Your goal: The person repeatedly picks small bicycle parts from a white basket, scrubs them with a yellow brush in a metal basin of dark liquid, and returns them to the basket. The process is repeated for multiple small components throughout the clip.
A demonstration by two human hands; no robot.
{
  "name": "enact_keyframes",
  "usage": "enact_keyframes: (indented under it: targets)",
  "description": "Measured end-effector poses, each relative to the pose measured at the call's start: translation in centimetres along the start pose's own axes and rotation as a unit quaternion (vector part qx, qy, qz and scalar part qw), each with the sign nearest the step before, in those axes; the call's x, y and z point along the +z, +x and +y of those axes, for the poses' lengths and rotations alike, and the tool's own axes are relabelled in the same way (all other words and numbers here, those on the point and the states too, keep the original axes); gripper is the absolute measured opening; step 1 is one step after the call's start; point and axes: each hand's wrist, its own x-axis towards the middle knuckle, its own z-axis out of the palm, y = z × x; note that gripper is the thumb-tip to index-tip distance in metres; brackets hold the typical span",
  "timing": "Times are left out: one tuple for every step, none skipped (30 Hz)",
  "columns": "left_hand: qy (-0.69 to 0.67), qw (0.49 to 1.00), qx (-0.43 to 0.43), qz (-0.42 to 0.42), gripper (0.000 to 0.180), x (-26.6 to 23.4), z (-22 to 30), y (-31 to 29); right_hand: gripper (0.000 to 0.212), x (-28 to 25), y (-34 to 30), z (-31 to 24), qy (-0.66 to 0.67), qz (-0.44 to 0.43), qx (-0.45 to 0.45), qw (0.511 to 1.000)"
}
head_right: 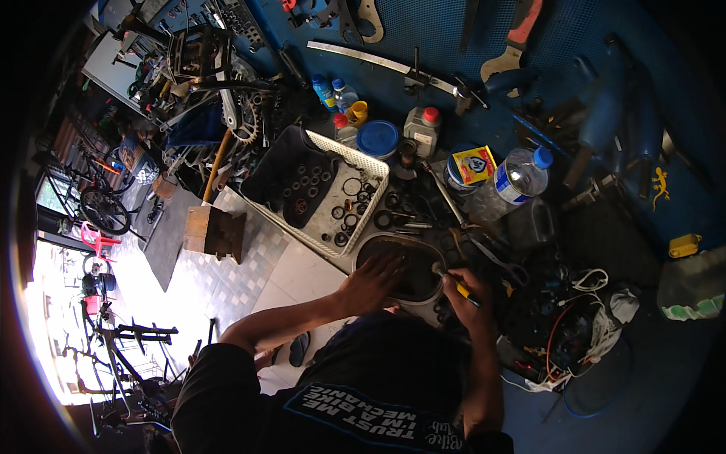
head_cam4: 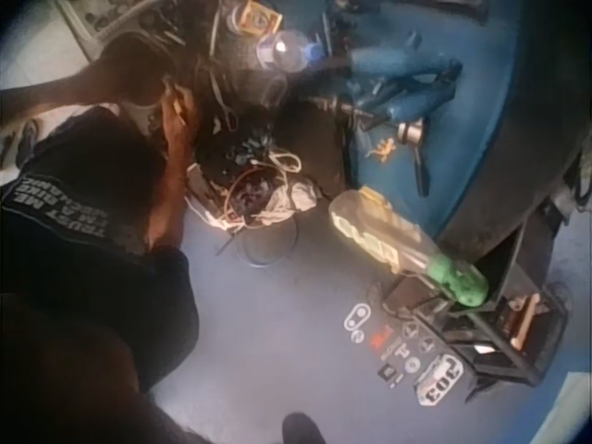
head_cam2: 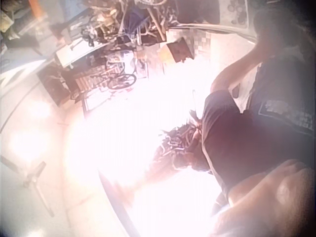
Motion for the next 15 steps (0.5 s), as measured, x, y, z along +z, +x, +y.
enact_keyframes:
  targets:
    - [-0.005,1.0,-0.001,-0.009,0.084,-0.1,0.0,-0.6,0.021,0.0,0.0,0.4,-0.002,0.003,0.002,1.0]
    - [-0.01,1.0,-0.003,-0.018,0.084,-0.4,0.1,-1.1,0.021,0.1,0.0,0.3,-0.005,0.004,0.003,1.0]
    - [-0.002,1.0,0.0,-0.013,0.079,-0.6,0.3,-1.7,0.021,0.1,0.0,0.2,-0.006,0.006,-0.002,1.0]
    - [0.006,1.0,0.004,-0.008,0.074,-0.9,0.4,-2.3,0.021,0.1,0.1,0.1,-0.007,0.007,-0.007,1.0]
    - [0.013,1.0,0.012,-0.004,0.069,-1.1,0.6,-2.7,0.021,0.2,0.0,-0.3,-0.008,0.013,-0.009,1.0]
    - [0.017,1.0,0.011,-0.001,0.062,-0.4,0.6,-3.5,0.021,0.2,0.1,-0.7,-0.009,0.009,-0.006,1.0]
    - [0.022,1.0,0.009,0.002,0.056,0.4,0.4,-4.2,0.021,0.3,0.2,-1.1,-0.009,0.005,-0.004,1.0]
    - [0.025,1.0,0.01,0.006,0.05,0.7,0.4,-4.4,0.021,0.3,0.1,-1.3,-0.01,0.003,-0.001,1.0]
    - [0.014,1.0,0.002,0.011,0.043,1.0,0.3,-4.4,0.021,0.3,0.0,-1.1,-0.006,0.003,-0.007,1.0]
    - [0.002,1.0,-0.006,0.015,0.037,1.3,0.3,-4.4,0.021,0.4,0.0,-0.7,-0.002,0.003,-0.013,1.0]
    - [-0.008,1.0,-0.016,0.021,0.031,1.2,0.3,-4.4,0.022,0.5,0.0,-0.6,0.002,0.001,-0.021,1.0]
    - [-0.014,1.0,-0.014,0.009,0.03,1.1,0.3,-4.3,0.022,0.4,-0.1,-0.6,0.0,-0.002,-0.018,1.0]
    - [-0.02,1.0,-0.013,-0.002,0.029,0.9,0.1,-4.2,0.022,0.4,-0.1,-0.5,-0.002,-0.005,-0.015,1.0]
    - [-0.026,1.0,-0.011,-0.013,0.028,0.8,-0.1,-4.0,0.022,0.3,-0.2,-0.5,-0.004,-0.008,-0.012,1.0]
    - [-0.028,1.0,0.0,-0.01,0.026,0.6,-0.3,-3.8,0.023,0.3,-0.2,-0.5,-0.007,-0.005,-0.008,1.0]
